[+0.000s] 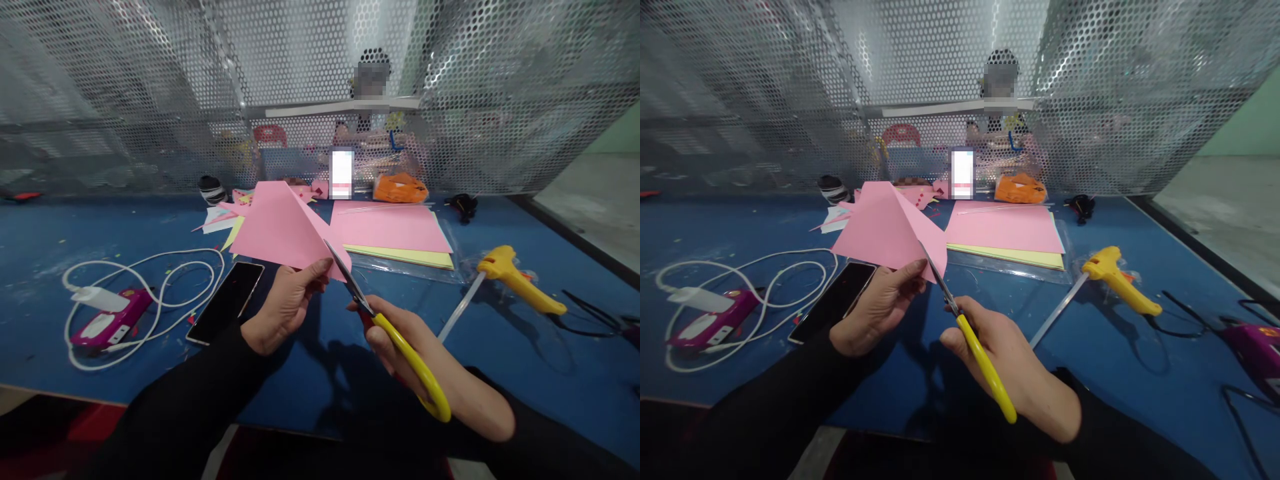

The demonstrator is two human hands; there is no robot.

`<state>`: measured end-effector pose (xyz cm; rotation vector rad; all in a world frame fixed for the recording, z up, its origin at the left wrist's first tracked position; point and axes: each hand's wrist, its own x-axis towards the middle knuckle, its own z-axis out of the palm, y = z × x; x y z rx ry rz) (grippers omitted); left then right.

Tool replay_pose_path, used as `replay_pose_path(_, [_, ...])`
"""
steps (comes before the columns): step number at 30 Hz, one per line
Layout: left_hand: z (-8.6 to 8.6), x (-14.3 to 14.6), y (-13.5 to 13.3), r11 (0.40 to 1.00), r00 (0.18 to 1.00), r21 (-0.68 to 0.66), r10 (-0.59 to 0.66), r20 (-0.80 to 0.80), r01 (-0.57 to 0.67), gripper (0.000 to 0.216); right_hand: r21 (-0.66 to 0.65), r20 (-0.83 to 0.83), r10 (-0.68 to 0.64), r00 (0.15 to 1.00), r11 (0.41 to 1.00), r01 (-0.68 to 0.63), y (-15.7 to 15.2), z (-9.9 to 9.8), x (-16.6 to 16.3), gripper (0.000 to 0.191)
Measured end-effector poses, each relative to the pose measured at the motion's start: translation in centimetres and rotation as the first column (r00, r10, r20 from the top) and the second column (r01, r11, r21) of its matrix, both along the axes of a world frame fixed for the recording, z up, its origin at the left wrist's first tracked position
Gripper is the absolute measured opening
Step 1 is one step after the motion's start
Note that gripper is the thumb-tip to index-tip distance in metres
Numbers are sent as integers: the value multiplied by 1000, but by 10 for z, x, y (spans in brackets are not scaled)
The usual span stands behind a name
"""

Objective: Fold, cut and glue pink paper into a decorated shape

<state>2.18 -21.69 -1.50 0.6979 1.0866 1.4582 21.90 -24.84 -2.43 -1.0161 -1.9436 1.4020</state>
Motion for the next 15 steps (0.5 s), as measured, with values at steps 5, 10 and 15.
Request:
replay_pose_path(5, [-1, 1, 1, 1000, 1000, 1, 5, -8, -5, 32, 1, -2, 4, 1000, 1000, -4, 0, -4, 1, 53])
replay_pose_path(10, [0, 1, 0, 1000, 1000, 6, 2, -15, -1, 33, -9, 6, 11, 1000, 1000, -11, 2, -8, 2, 56])
replay_pose_path(15, [0, 0, 0, 1000, 1000, 3, -1, -19, 1, 32, -24, 2, 1, 1000, 1000, -1, 0, -7, 0, 56])
